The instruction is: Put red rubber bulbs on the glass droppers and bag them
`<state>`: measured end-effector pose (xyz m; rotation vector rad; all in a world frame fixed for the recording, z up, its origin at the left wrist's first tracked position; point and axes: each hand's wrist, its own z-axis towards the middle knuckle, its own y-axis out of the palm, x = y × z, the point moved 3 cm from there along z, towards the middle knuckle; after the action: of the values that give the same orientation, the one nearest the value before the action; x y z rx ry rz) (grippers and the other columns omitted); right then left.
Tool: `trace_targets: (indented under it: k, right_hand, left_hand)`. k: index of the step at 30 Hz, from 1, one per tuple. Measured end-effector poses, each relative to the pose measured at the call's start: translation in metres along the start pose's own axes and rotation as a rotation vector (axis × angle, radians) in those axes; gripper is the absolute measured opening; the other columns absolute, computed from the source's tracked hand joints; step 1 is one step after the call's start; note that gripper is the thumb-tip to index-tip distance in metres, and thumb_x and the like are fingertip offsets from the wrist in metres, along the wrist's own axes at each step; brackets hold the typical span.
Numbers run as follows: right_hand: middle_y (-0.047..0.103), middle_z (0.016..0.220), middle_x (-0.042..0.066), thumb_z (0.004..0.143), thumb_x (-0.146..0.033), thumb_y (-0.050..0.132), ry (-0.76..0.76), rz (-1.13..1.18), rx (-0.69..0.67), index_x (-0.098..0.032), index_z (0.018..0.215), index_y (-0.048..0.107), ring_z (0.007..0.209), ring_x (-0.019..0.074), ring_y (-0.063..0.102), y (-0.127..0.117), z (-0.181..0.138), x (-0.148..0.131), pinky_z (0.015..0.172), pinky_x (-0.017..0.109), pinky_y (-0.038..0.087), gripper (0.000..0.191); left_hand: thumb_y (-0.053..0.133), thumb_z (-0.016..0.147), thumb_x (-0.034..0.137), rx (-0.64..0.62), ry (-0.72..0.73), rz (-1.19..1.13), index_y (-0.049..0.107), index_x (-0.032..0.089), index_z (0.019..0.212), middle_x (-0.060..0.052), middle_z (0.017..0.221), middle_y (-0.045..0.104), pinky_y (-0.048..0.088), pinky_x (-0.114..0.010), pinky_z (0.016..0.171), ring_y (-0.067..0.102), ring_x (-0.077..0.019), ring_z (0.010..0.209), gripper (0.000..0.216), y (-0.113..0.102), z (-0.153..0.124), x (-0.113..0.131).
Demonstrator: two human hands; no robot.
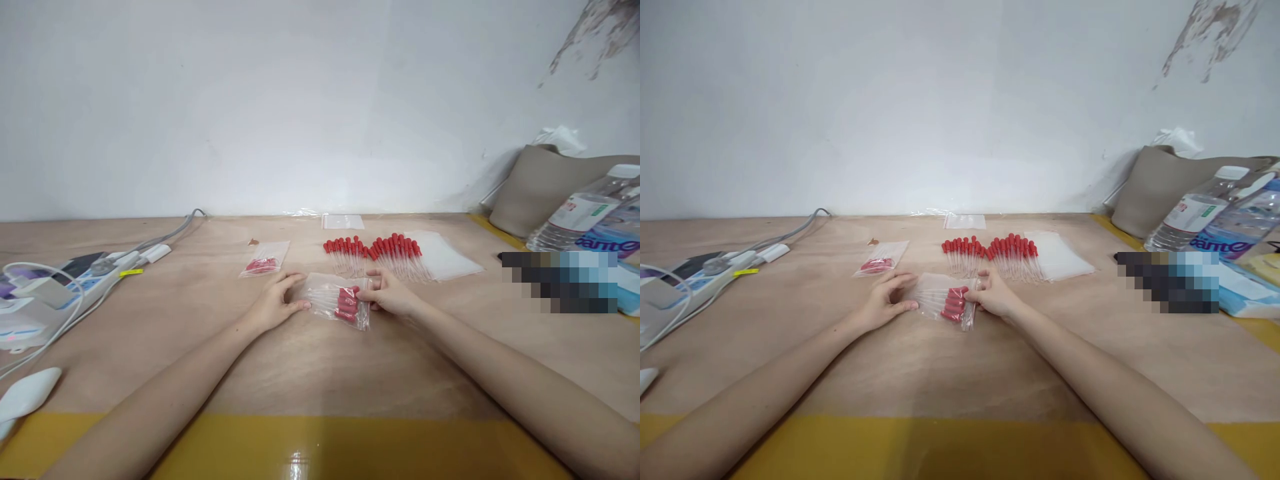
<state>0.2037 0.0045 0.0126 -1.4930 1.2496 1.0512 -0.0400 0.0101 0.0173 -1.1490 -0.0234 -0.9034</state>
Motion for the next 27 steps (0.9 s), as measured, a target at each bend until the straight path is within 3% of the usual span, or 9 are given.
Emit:
trace_targets:
  k: [4,7,9,12,15,19,21,23,27]
  right_hand:
    - [0.06,0.075,0.0,0.067,-0.001,0.056,0.014,0.315,-0.033,-0.019,0.109,0.032,0.06,0.0134,0.062,0.014,-0.004,0.001,0.054,0.028,0.054,0.052]
    - [0.06,0.079,0.003,0.071,0.001,0.051,0.044,0.48,-0.008,-0.019,0.103,0.034,0.062,0.0135,0.063,0.021,-0.006,0.001,0.059,0.029,0.055,0.041]
    - [0.061,0.083,0.004,0.073,0.001,0.05,0.058,0.554,-0.035,-0.018,0.098,0.036,0.067,0.0127,0.064,0.027,-0.009,0.001,0.064,0.028,0.055,0.034]
    - [0.061,0.086,0.005,0.074,-0.002,0.053,0.072,0.539,-0.195,-0.017,0.095,0.04,0.071,0.0124,0.065,0.036,-0.018,0.001,0.071,0.028,0.055,0.029]
    - [0.062,0.078,0.003,0.072,-0.006,0.059,0.108,0.377,-0.367,-0.016,0.095,0.043,0.069,0.0134,0.065,0.043,-0.028,0.003,0.07,0.028,0.054,0.03]
    - [0.059,0.064,-0.001,0.07,-0.018,0.065,0.101,0.059,-0.449,-0.015,0.094,0.049,0.055,0.0122,0.062,0.032,-0.024,-0.001,0.053,0.024,0.052,0.029]
    - [0.059,0.063,-0.001,0.07,-0.024,0.064,-0.007,-0.116,-0.363,-0.015,0.09,0.053,0.046,0.0088,0.056,0.013,-0.012,-0.009,0.04,0.018,0.043,0.025]
    - [0.059,0.063,0.0,0.071,-0.026,0.063,-0.141,-0.232,-0.172,-0.015,0.085,0.057,0.042,0.0058,0.05,-0.017,0.006,-0.019,0.038,0.016,0.037,0.019]
    - [0.063,0.072,0.004,0.071,-0.027,0.06,-0.294,-0.328,0.31,-0.015,0.079,0.062,0.059,0.0093,0.055,-0.094,0.041,-0.029,0.053,0.02,0.042,0.015]
  left_hand:
    - [0.061,0.073,0.045,0.096,-0.23,0.032,0.055,0.017,0.103,0.0,0.067,0.054,0.044,-0.026,0.057,0.053,-0.0134,0.059,0.041,-0.004,-0.002,0.0]
    - [0.052,0.079,0.048,-0.062,-0.43,-0.318,0.045,0.019,0.117,0.005,0.052,0.05,0.04,-0.023,0.047,0.049,-0.0107,0.044,0.048,0.001,-0.005,0.01]
    - [0.049,0.08,0.05,-0.217,-0.589,-0.666,0.03,0.023,0.13,0.003,0.057,0.057,0.042,-0.023,0.046,0.053,-0.0113,0.043,0.06,0.01,-0.008,0.021]
    - [0.058,0.076,0.048,-0.215,-0.678,-1.046,0.031,0.026,0.13,-0.004,0.083,0.064,0.049,-0.028,0.063,0.063,-0.0135,0.065,0.064,0.018,-0.008,0.035]
    - [0.069,0.068,0.041,-0.083,-0.705,-1.096,0.05,0.019,0.109,-0.005,0.089,0.064,0.048,-0.027,0.071,0.062,-0.0128,0.073,0.05,0.023,-0.007,0.035]
    - [0.078,0.056,0.031,0.023,-0.697,-0.99,0.052,0.016,0.092,-0.001,0.077,0.062,0.046,-0.024,0.067,0.06,-0.0112,0.068,0.047,0.025,-0.008,0.027]
    - [0.079,0.053,0.029,0.057,-0.654,-0.934,0.052,0.016,0.092,0.0,0.076,0.061,0.045,-0.025,0.066,0.059,-0.0116,0.067,0.05,0.019,-0.004,0.022]
    - [0.078,0.053,0.031,0.097,-0.616,-0.847,0.054,0.016,0.093,-0.001,0.08,0.061,0.046,-0.026,0.066,0.058,-0.0125,0.069,0.05,0.008,0.005,0.013]
    - [0.076,0.052,0.032,0.193,-0.55,-0.564,0.057,0.015,0.096,-0.001,0.08,0.059,0.044,-0.025,0.066,0.055,-0.0118,0.07,0.051,-0.026,0.038,-0.018]
